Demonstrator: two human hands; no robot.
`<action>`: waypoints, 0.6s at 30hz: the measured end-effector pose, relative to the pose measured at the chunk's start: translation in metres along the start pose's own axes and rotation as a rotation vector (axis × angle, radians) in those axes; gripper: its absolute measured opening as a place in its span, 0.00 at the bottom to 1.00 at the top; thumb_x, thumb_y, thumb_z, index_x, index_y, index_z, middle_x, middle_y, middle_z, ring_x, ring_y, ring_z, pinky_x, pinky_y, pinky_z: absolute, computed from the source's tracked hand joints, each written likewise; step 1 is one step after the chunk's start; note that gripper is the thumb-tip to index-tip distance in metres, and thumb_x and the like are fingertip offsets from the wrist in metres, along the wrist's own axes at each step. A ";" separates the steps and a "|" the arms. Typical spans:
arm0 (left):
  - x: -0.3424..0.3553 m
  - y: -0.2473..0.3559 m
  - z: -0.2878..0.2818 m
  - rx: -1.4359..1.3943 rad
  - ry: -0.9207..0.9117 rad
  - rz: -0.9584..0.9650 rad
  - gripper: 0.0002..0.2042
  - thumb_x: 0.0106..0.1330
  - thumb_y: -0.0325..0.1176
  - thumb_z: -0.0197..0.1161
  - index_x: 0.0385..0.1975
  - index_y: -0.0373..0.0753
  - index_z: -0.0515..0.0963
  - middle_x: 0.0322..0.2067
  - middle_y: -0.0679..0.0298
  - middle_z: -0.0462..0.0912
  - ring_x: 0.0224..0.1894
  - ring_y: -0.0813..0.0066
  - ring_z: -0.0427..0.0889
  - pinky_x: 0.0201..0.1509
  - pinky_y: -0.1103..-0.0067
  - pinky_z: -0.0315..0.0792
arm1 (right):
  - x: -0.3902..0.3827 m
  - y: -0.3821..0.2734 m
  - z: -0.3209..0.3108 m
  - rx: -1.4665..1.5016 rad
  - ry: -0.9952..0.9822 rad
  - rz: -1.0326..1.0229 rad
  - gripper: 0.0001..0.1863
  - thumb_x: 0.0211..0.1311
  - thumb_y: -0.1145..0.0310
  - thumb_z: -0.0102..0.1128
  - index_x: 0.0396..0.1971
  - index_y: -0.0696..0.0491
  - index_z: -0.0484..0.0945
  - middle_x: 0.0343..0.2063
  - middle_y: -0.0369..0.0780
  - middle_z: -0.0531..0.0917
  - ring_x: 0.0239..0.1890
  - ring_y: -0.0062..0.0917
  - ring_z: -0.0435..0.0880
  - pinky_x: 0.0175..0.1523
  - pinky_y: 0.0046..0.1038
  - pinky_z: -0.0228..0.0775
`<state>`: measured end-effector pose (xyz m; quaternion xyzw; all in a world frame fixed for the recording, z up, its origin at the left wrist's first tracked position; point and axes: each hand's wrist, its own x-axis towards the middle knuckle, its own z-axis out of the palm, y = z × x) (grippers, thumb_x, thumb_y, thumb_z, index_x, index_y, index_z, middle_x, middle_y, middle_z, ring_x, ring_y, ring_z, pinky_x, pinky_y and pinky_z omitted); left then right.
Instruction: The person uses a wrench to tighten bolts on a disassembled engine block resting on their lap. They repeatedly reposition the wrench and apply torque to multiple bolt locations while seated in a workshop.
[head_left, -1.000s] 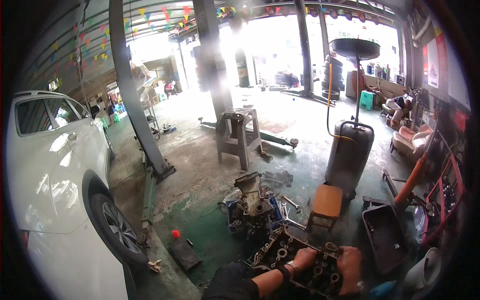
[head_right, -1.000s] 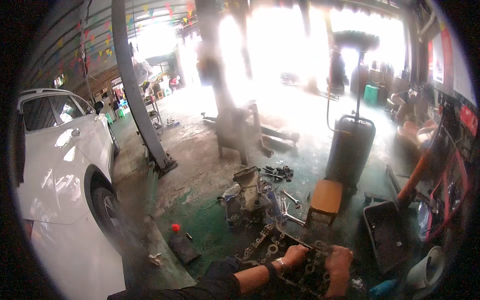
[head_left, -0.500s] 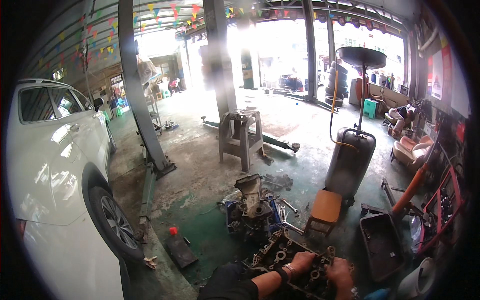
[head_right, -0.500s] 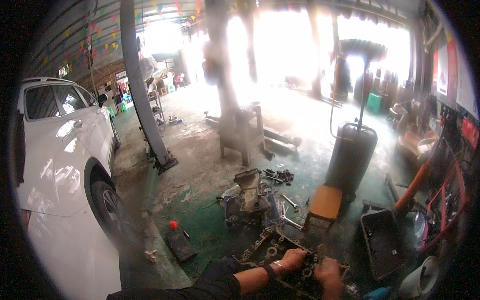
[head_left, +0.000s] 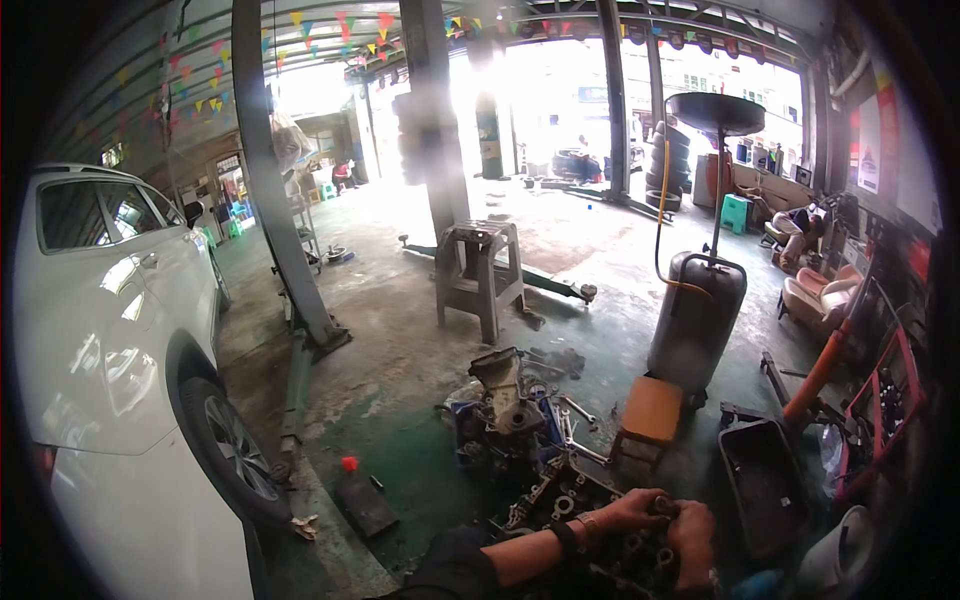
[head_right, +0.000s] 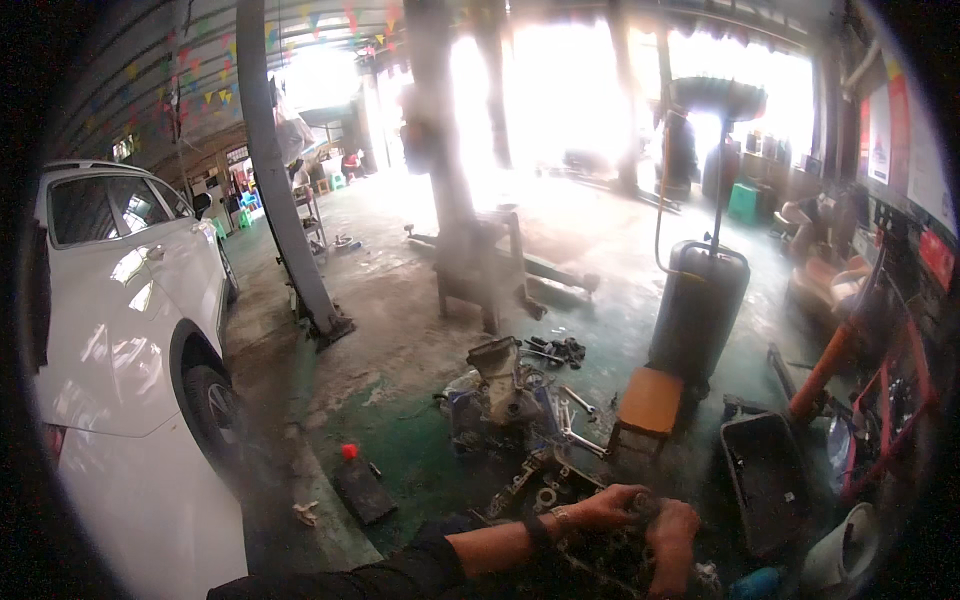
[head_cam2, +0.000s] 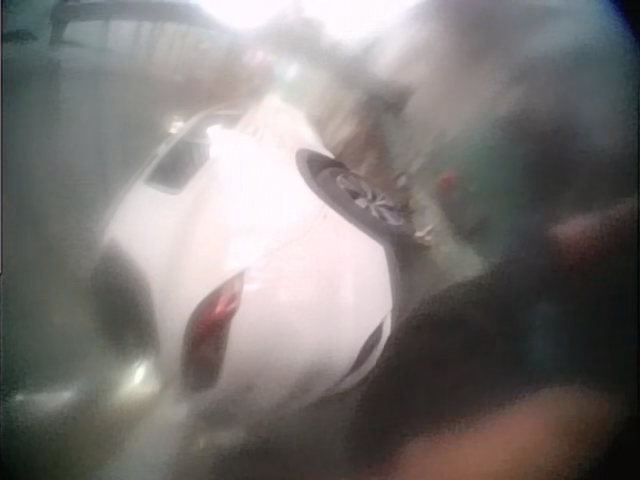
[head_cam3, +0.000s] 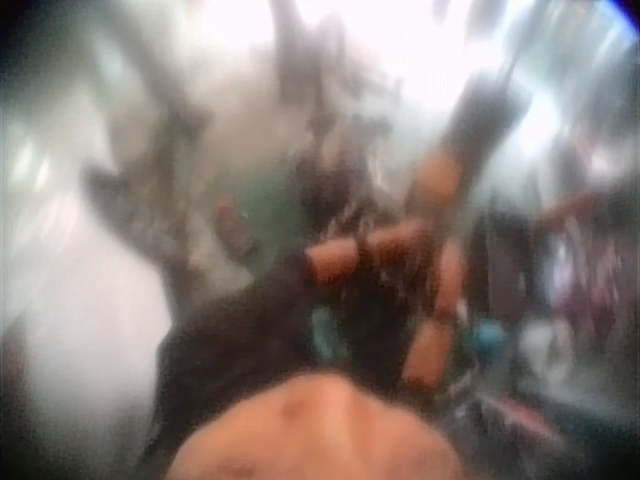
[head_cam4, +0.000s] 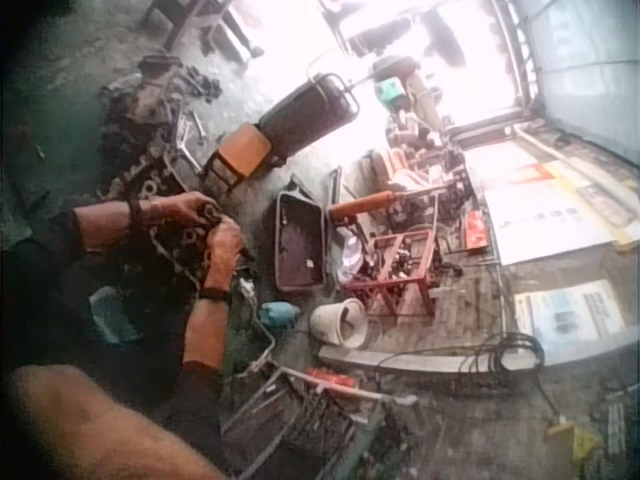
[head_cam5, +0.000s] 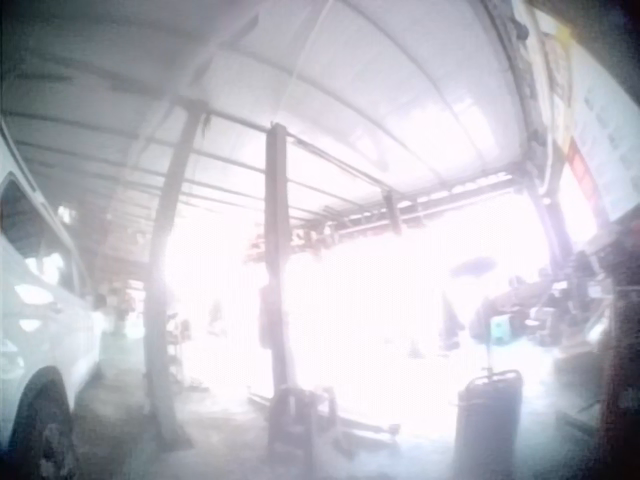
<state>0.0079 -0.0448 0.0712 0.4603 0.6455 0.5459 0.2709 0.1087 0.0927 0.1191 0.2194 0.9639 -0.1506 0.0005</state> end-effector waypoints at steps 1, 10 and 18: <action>0.001 0.000 0.002 -0.064 0.021 -0.056 0.18 0.67 0.31 0.59 0.55 0.33 0.72 0.42 0.53 0.81 0.44 0.70 0.78 0.48 0.71 0.72 | 0.003 0.004 0.003 -0.006 0.000 -0.006 0.14 0.49 0.71 0.65 0.38 0.46 0.86 0.36 0.43 0.86 0.40 0.40 0.85 0.47 0.39 0.77; 0.019 -0.017 0.004 0.049 0.182 -0.104 0.20 0.74 0.45 0.50 0.45 0.31 0.77 0.37 0.55 0.83 0.38 0.71 0.79 0.44 0.73 0.74 | 0.007 0.008 0.010 0.058 0.269 -0.113 0.11 0.52 0.67 0.66 0.35 0.56 0.84 0.35 0.47 0.85 0.40 0.42 0.84 0.48 0.40 0.73; 0.024 -0.029 0.006 0.091 0.310 -0.121 0.21 0.73 0.47 0.49 0.44 0.31 0.76 0.36 0.52 0.83 0.37 0.64 0.82 0.42 0.70 0.74 | -0.007 -0.003 -0.030 0.086 -0.023 0.203 0.26 0.62 0.47 0.58 0.37 0.59 0.83 0.36 0.54 0.83 0.42 0.46 0.83 0.45 0.43 0.75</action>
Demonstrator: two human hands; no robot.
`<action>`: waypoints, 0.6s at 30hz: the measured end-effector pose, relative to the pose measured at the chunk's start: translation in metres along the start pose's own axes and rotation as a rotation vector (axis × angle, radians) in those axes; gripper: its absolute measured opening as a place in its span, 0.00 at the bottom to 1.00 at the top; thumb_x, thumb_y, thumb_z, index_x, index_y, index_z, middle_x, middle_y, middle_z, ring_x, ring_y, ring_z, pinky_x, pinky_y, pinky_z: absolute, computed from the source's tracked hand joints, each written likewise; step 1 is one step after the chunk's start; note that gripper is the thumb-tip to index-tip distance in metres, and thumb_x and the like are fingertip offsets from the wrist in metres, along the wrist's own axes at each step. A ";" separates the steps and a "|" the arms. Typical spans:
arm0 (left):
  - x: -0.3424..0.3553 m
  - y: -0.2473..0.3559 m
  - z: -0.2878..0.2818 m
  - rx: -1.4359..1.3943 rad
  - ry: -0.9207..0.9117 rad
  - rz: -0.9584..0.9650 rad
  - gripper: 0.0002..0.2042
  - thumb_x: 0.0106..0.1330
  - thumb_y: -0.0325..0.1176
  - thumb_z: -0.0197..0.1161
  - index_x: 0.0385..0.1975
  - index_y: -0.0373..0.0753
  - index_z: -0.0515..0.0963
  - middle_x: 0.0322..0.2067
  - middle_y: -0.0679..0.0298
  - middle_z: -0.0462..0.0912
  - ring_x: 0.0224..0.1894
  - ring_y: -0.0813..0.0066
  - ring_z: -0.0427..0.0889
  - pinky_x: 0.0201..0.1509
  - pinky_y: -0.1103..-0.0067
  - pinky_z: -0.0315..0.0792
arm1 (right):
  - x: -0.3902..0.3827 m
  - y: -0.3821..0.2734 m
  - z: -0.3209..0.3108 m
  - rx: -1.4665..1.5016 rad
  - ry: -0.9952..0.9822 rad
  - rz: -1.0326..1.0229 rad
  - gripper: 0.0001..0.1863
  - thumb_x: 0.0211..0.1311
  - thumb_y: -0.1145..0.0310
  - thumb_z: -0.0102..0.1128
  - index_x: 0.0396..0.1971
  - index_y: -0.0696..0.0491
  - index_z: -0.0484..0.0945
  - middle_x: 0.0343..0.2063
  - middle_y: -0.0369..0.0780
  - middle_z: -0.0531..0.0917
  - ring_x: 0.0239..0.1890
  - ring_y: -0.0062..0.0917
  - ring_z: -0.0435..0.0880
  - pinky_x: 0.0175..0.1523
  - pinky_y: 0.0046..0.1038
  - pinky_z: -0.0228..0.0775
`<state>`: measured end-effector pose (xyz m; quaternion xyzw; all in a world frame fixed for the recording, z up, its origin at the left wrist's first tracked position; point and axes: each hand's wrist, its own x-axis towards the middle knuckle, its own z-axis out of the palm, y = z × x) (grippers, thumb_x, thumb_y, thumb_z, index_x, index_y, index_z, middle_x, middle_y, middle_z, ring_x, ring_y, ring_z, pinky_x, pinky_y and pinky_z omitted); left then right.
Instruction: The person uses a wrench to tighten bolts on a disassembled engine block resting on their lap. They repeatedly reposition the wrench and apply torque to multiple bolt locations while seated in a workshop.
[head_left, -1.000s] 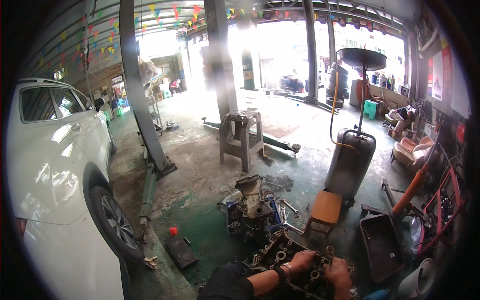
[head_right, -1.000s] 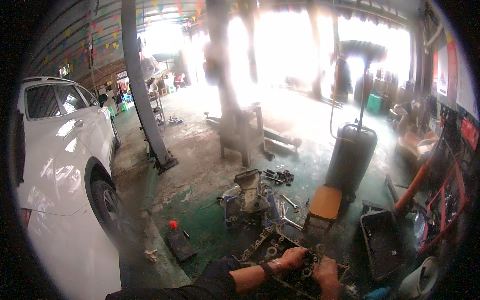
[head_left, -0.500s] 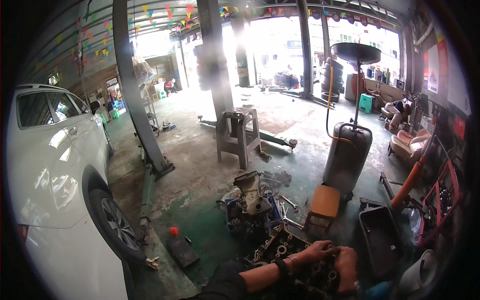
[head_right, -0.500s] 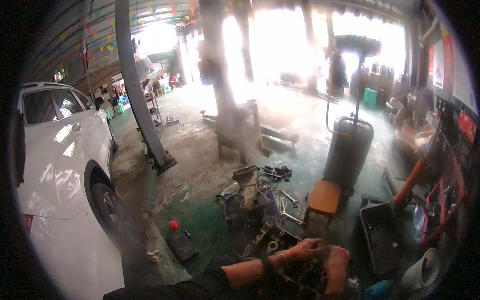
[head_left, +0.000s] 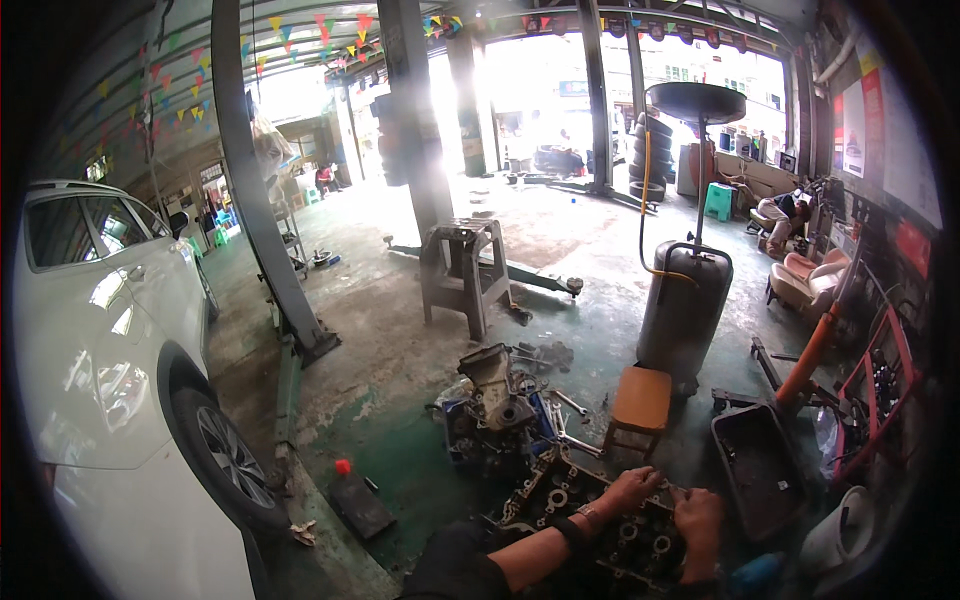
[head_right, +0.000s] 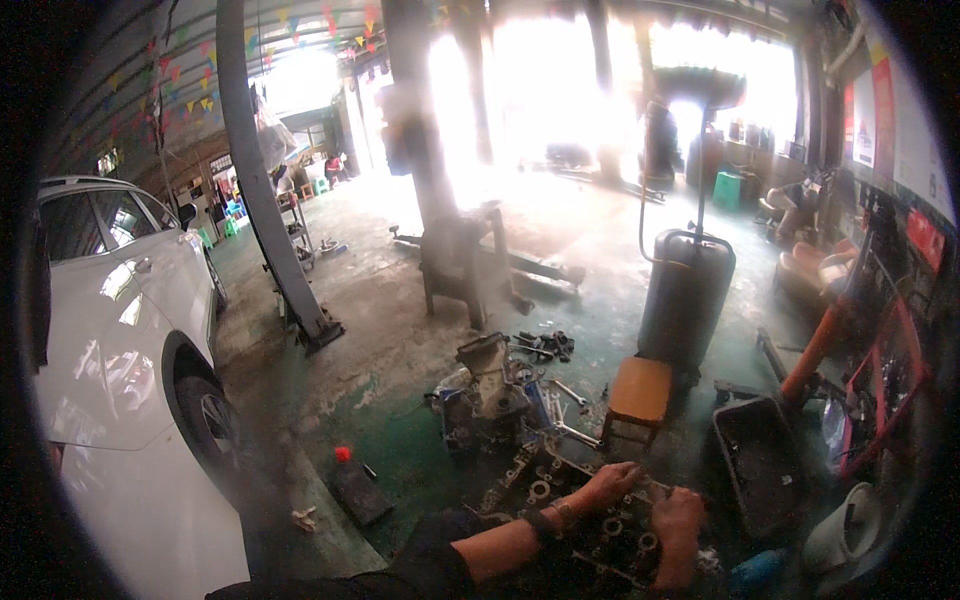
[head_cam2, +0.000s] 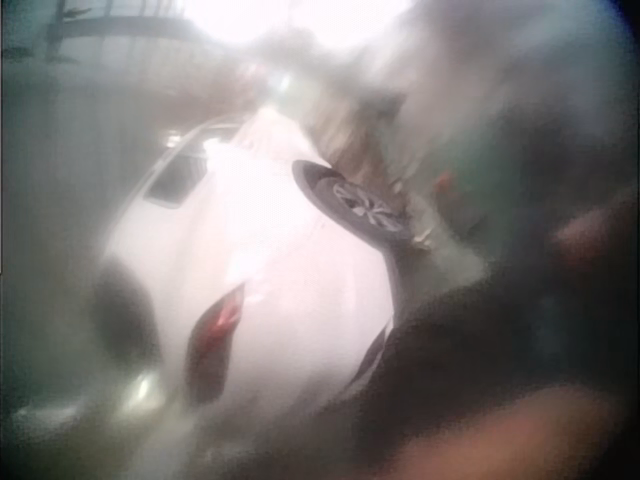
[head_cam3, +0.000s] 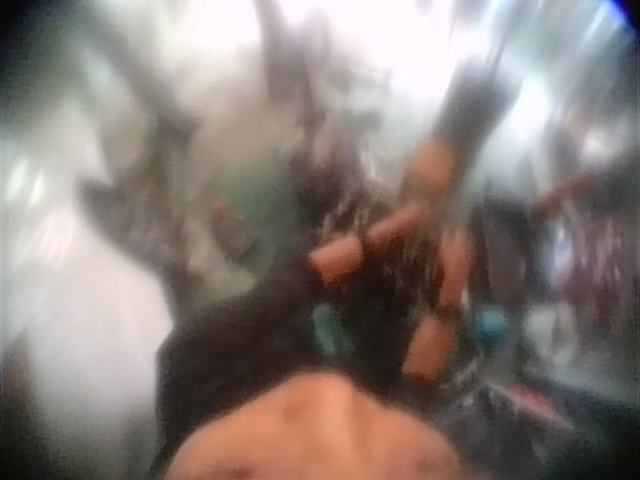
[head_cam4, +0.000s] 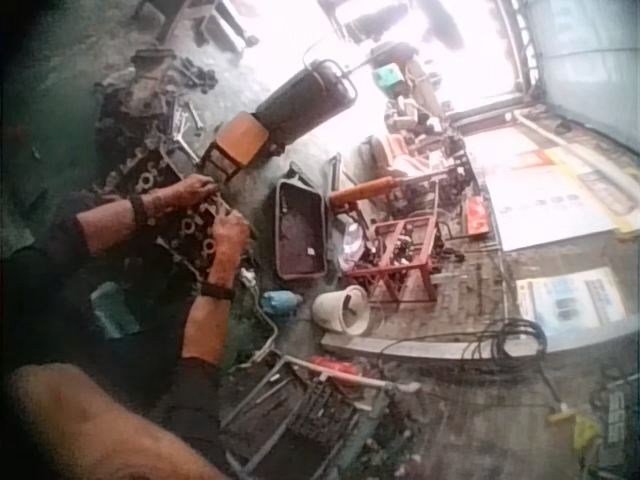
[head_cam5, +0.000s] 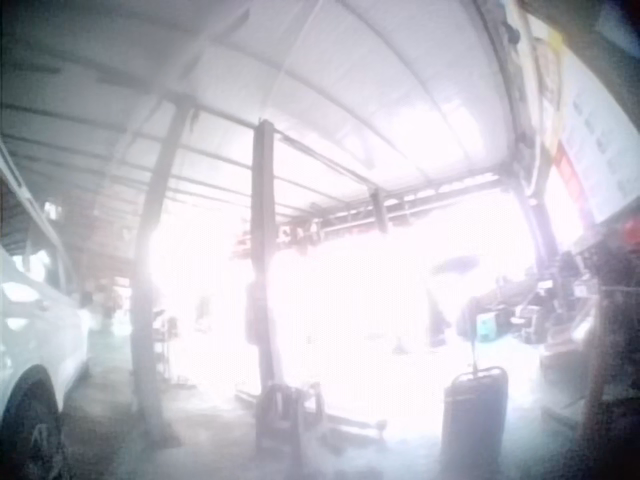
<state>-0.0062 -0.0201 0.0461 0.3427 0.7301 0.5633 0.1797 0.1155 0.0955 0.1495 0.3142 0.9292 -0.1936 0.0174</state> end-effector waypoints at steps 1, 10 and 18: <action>-0.001 0.000 0.000 0.022 0.024 0.043 0.21 0.73 0.47 0.49 0.44 0.31 0.76 0.36 0.52 0.82 0.36 0.64 0.81 0.42 0.70 0.74 | 0.002 -0.001 0.002 -0.005 -0.004 -0.001 0.28 0.63 0.45 0.55 0.37 0.59 0.83 0.37 0.54 0.83 0.42 0.47 0.83 0.45 0.44 0.75; -0.019 0.003 0.014 -0.024 0.018 -0.111 0.20 0.74 0.47 0.49 0.48 0.32 0.72 0.34 0.51 0.80 0.34 0.66 0.77 0.42 0.69 0.71 | 0.023 -0.017 0.028 0.157 0.066 -0.027 0.33 0.65 0.40 0.48 0.37 0.60 0.83 0.36 0.54 0.84 0.42 0.48 0.83 0.47 0.46 0.74; -0.044 -0.003 0.019 -0.285 0.094 0.064 0.15 0.71 0.39 0.53 0.45 0.33 0.74 0.41 0.55 0.81 0.42 0.57 0.79 0.48 0.71 0.72 | 0.032 -0.045 0.039 0.206 0.121 -0.127 0.26 0.54 0.47 0.64 0.32 0.59 0.81 0.30 0.55 0.82 0.39 0.50 0.82 0.43 0.45 0.74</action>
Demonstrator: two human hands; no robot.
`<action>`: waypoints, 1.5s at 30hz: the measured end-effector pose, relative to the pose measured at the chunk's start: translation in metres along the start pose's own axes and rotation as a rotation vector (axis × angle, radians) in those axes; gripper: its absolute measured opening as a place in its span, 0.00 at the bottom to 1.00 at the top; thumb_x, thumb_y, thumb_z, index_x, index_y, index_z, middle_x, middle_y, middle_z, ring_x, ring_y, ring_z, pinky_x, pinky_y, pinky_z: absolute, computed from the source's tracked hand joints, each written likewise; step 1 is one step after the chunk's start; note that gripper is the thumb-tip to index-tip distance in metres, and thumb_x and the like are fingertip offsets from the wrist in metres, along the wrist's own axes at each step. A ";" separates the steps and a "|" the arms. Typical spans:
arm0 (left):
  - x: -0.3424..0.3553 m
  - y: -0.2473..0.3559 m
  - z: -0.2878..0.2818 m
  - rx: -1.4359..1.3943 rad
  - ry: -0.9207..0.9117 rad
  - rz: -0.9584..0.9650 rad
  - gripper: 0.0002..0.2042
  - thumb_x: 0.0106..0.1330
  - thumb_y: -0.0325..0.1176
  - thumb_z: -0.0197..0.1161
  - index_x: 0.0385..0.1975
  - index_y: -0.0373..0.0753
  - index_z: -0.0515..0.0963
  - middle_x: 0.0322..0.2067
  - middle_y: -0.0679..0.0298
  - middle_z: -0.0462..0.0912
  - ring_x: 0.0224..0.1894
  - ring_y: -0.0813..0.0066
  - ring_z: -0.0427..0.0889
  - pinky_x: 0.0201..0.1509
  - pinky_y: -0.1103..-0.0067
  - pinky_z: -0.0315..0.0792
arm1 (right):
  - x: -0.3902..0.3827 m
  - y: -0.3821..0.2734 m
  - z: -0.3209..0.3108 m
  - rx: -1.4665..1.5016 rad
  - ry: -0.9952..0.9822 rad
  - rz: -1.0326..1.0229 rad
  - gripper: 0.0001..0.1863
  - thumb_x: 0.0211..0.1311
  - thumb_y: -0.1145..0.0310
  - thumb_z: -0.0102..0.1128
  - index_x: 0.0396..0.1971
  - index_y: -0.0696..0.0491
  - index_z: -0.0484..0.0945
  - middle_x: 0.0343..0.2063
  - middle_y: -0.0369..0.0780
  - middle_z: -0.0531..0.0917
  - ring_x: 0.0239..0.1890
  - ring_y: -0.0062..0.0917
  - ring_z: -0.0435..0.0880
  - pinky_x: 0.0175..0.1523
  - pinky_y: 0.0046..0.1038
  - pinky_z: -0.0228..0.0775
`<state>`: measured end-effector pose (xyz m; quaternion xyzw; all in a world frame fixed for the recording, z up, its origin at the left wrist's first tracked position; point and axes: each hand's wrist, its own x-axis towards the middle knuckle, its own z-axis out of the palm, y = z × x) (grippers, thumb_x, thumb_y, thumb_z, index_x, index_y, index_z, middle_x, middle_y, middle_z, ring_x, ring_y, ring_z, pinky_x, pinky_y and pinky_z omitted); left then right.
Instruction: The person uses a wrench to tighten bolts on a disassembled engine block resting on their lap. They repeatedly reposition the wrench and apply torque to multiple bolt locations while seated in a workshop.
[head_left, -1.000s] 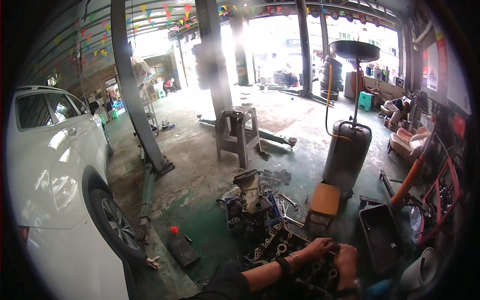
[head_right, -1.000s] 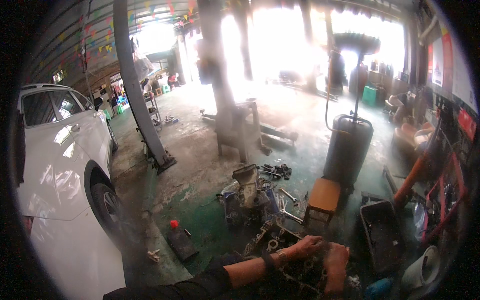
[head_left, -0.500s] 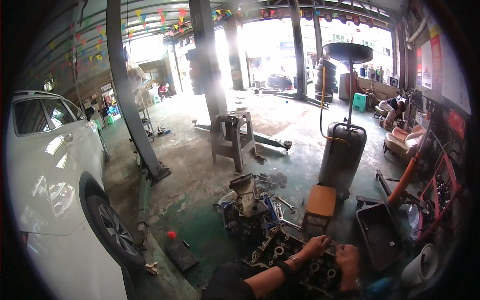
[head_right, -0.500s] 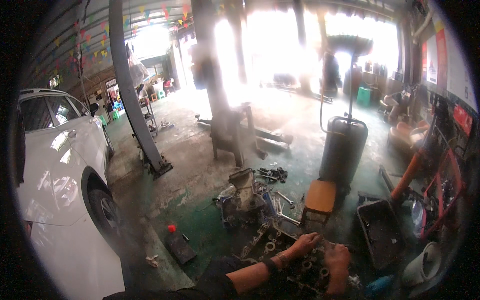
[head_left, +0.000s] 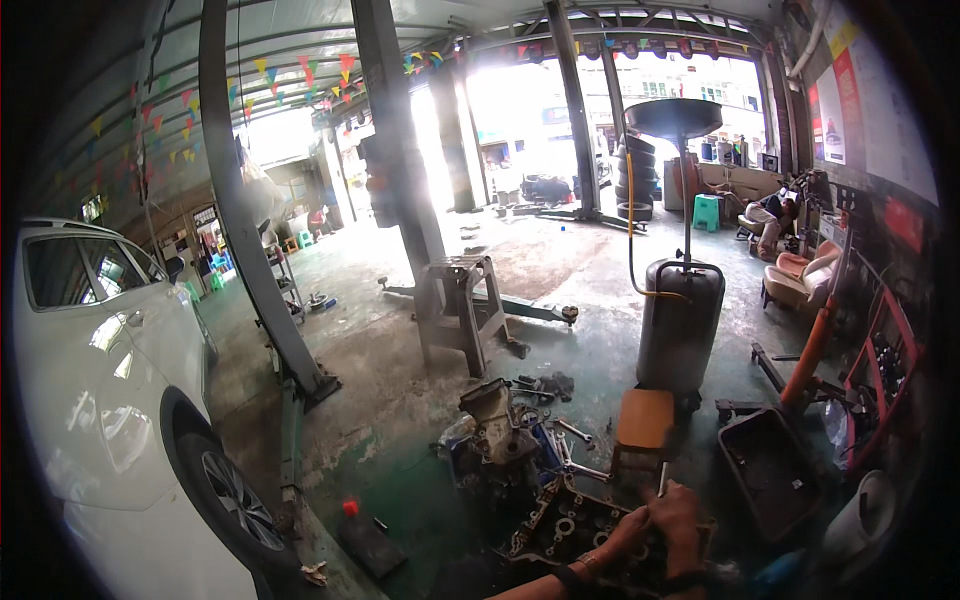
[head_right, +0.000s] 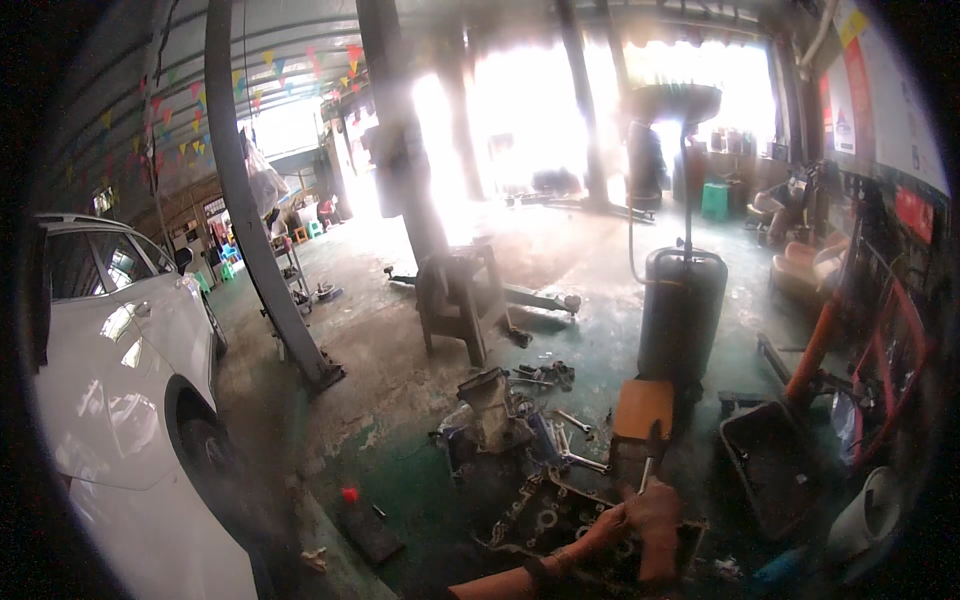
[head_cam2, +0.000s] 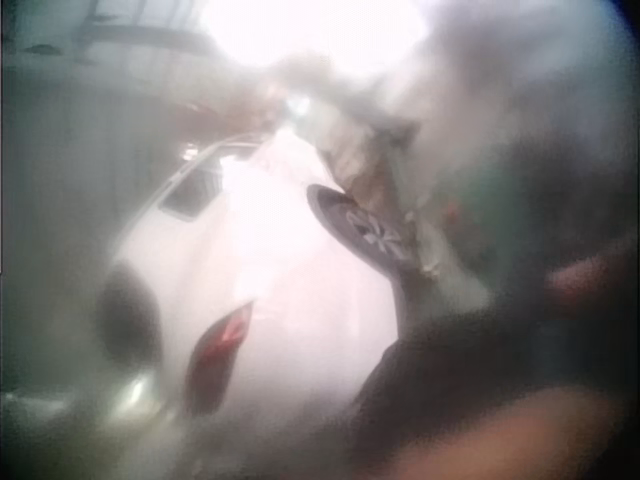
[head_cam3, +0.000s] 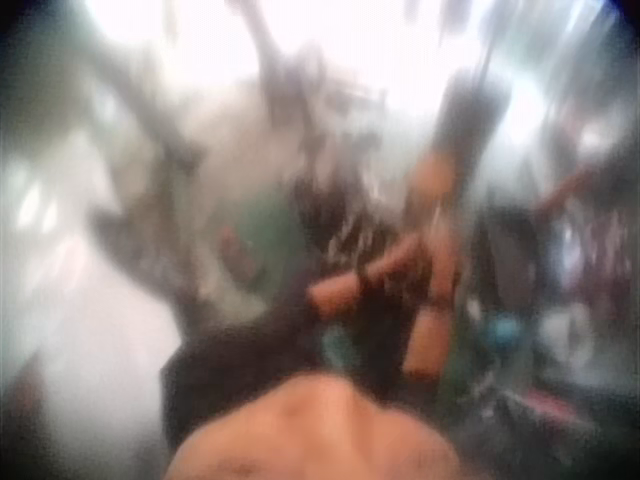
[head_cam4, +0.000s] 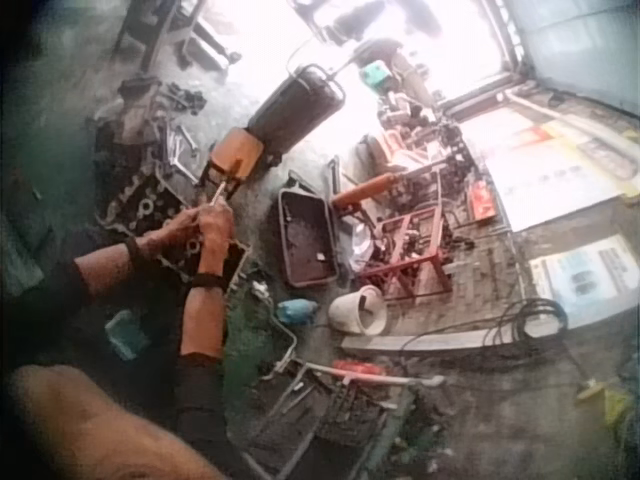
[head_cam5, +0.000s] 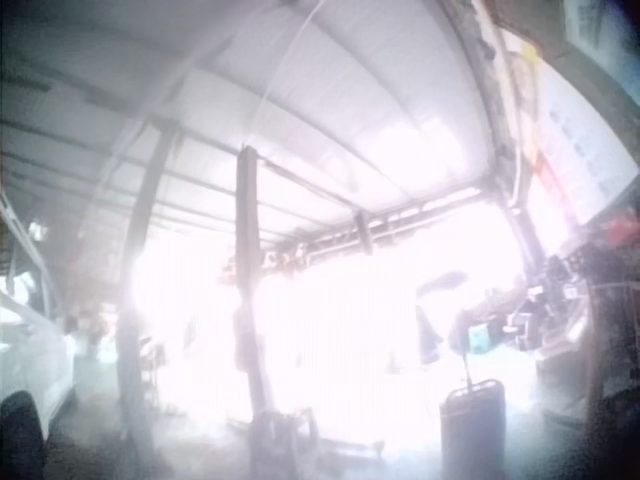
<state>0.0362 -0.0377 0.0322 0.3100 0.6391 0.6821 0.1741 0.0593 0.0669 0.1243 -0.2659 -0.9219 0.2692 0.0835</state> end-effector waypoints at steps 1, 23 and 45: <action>-0.003 -0.001 -0.001 -0.017 0.014 0.033 0.14 0.70 0.37 0.54 0.45 0.33 0.75 0.41 0.56 0.81 0.42 0.59 0.79 0.48 0.72 0.72 | 0.000 -0.004 0.002 0.005 -0.012 -0.037 0.26 0.53 0.47 0.65 0.33 0.59 0.81 0.31 0.55 0.83 0.39 0.50 0.82 0.43 0.44 0.74; -0.023 -0.010 0.000 0.171 0.026 0.040 0.13 0.66 0.37 0.60 0.44 0.34 0.76 0.41 0.55 0.81 0.42 0.62 0.80 0.46 0.72 0.73 | -0.027 -0.034 0.027 -0.055 -0.103 -0.401 0.31 0.59 0.39 0.54 0.27 0.56 0.84 0.28 0.50 0.84 0.40 0.43 0.83 0.67 0.53 0.52; -0.078 -0.016 -0.057 0.734 0.155 0.202 0.14 0.62 0.36 0.66 0.43 0.36 0.77 0.41 0.54 0.81 0.42 0.64 0.81 0.43 0.72 0.74 | -0.018 -0.012 0.036 0.050 0.176 -0.647 0.12 0.41 0.73 0.62 0.30 0.58 0.82 0.45 0.48 0.80 0.58 0.48 0.71 0.71 0.51 0.49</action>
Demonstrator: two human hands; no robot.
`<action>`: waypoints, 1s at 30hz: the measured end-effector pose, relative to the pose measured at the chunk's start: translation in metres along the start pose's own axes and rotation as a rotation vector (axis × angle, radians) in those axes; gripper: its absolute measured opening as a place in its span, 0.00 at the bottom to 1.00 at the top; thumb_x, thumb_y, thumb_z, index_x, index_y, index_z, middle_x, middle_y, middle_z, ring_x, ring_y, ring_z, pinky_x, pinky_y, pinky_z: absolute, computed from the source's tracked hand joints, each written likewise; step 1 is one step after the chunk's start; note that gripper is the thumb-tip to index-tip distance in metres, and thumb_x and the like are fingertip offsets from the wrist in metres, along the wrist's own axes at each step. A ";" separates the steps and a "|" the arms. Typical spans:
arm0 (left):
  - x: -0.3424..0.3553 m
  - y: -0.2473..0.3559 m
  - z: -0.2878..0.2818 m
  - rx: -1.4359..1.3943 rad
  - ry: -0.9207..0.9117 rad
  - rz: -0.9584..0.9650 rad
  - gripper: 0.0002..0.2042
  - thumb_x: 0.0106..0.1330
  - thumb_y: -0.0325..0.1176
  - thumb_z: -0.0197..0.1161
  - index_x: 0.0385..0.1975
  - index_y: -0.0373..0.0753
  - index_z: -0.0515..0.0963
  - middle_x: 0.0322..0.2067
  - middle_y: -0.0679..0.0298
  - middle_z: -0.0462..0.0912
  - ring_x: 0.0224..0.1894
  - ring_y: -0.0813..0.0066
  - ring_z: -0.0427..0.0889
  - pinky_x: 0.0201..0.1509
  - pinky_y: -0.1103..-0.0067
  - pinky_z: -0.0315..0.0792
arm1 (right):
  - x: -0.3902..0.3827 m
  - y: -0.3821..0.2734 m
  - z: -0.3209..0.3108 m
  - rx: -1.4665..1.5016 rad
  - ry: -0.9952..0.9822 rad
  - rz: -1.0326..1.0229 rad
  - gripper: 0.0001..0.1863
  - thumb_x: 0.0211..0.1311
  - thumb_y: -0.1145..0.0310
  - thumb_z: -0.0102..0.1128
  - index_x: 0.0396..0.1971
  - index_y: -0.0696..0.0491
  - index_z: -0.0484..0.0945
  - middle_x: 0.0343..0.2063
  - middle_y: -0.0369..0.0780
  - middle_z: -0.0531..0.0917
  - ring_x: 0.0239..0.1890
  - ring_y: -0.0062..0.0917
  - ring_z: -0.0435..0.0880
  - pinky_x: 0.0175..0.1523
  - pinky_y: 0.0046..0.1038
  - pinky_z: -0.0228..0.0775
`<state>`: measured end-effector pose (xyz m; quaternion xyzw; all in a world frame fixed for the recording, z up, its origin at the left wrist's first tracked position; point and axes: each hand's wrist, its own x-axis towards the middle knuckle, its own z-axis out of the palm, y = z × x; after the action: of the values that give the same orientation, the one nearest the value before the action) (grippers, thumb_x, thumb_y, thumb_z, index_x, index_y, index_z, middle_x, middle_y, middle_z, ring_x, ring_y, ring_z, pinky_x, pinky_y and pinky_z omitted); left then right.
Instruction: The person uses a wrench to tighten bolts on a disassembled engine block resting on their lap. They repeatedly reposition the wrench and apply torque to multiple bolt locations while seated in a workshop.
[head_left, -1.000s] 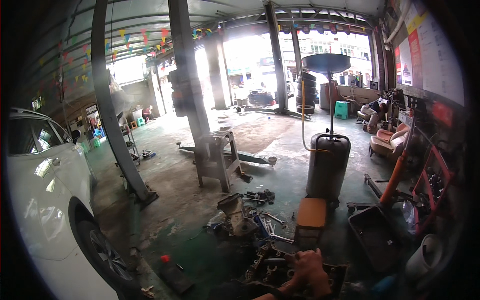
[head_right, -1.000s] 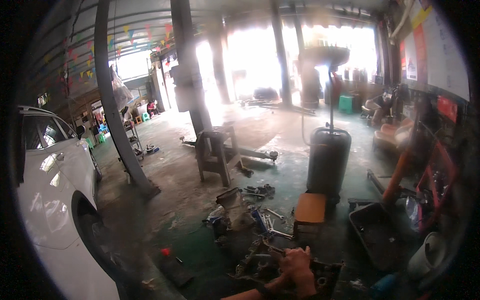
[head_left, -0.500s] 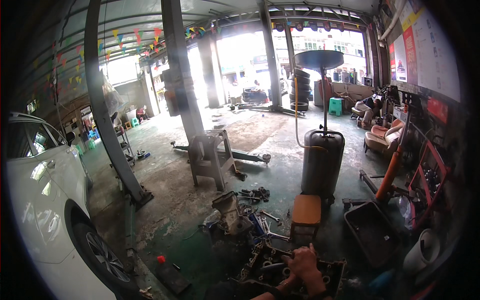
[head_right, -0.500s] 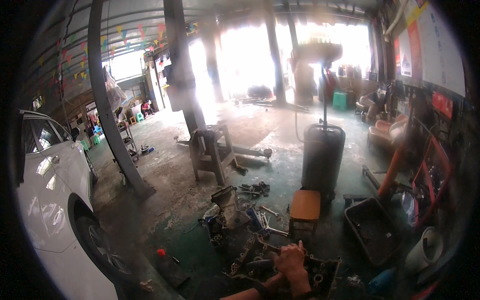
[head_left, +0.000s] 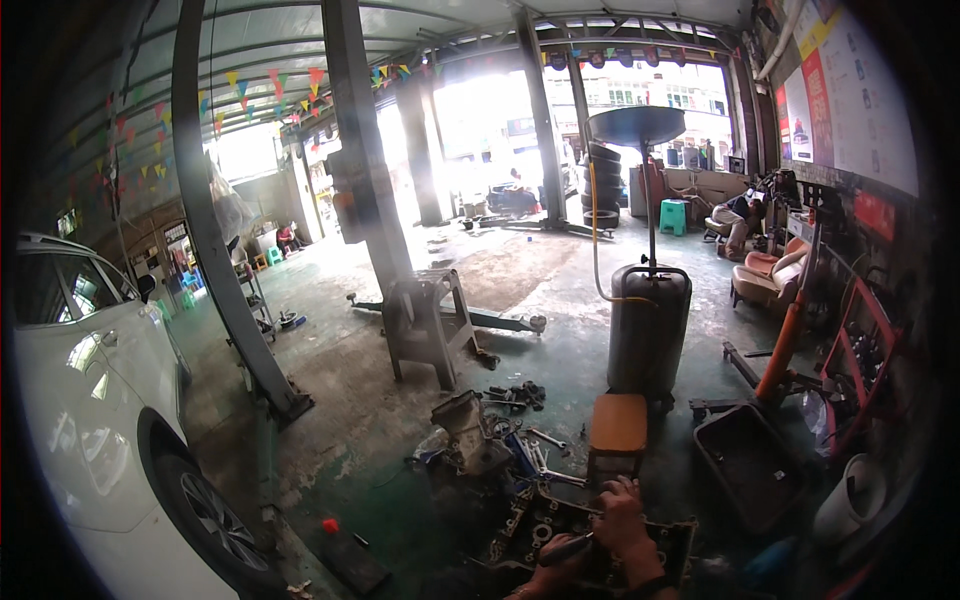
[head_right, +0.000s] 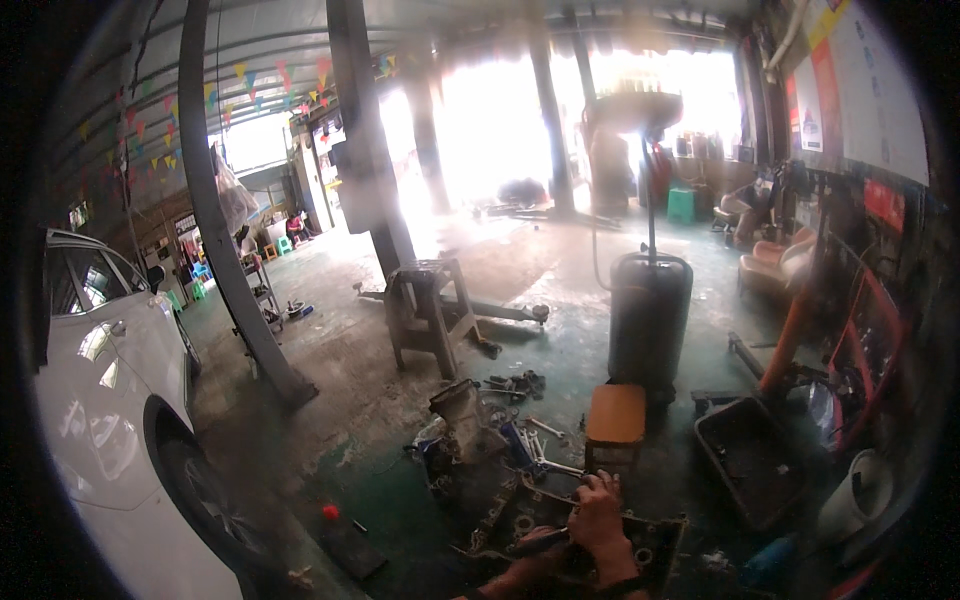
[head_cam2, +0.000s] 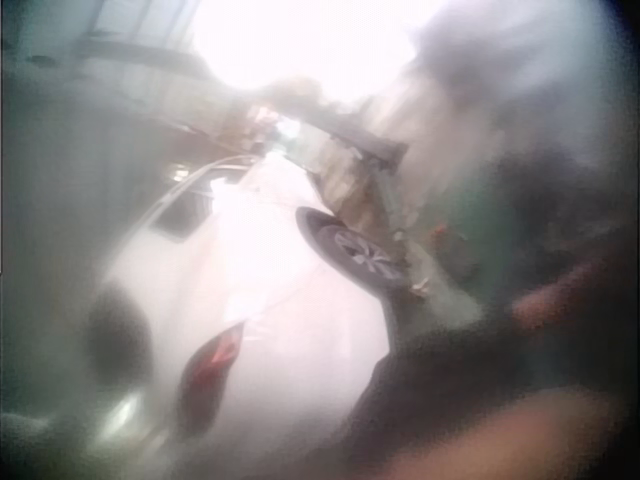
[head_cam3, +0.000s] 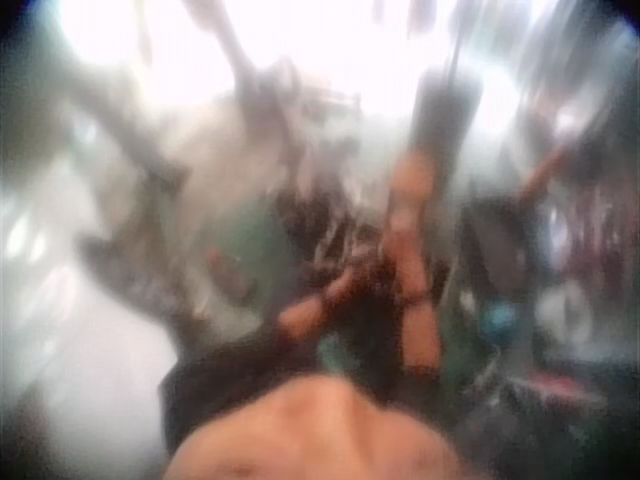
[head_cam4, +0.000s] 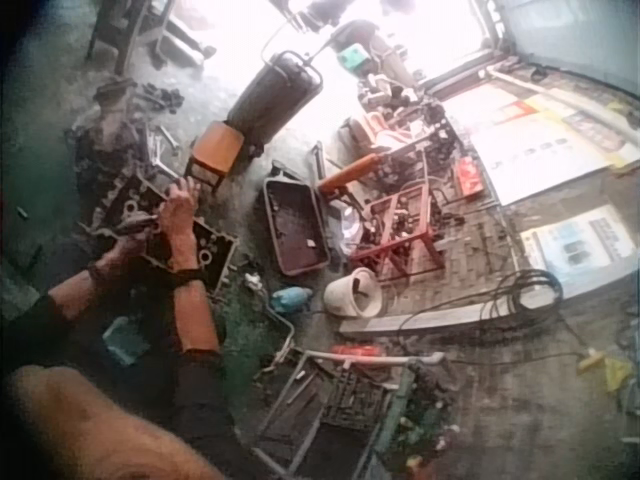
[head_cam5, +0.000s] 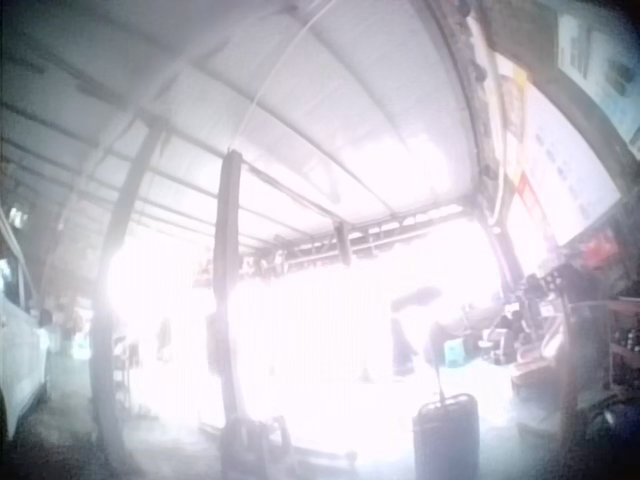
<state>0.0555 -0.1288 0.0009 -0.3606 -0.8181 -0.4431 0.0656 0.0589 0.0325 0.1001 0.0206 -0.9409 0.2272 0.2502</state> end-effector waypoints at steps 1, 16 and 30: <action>-0.006 0.001 -0.009 -0.098 0.022 -0.133 0.13 0.60 0.36 0.67 0.40 0.36 0.78 0.40 0.55 0.81 0.40 0.66 0.81 0.42 0.72 0.74 | 0.000 0.001 -0.002 0.015 -0.012 0.010 0.12 0.42 0.74 0.62 0.31 0.58 0.82 0.46 0.48 0.80 0.58 0.48 0.71 0.71 0.51 0.50; 0.087 -0.023 0.003 -0.467 -0.461 -0.191 0.21 0.72 0.43 0.56 0.59 0.35 0.71 0.53 0.55 0.78 0.53 0.68 0.78 0.56 0.73 0.71 | 0.004 0.009 -0.024 0.469 0.161 0.139 0.15 0.48 0.83 0.53 0.39 0.61 0.80 0.42 0.50 0.82 0.46 0.44 0.82 0.53 0.33 0.75; 0.103 0.003 -0.002 -0.739 -0.738 -0.337 0.24 0.72 0.38 0.55 0.64 0.34 0.63 0.56 0.55 0.74 0.56 0.70 0.73 0.59 0.74 0.68 | 0.003 0.018 -0.014 0.876 0.203 0.470 0.14 0.63 0.77 0.54 0.48 0.61 0.77 0.42 0.42 0.84 0.46 0.25 0.82 0.53 0.24 0.72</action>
<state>-0.0187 -0.0745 0.0483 -0.3551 -0.6232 -0.5494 -0.4286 0.0599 0.0551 0.1048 -0.1107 -0.7073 0.6517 0.2506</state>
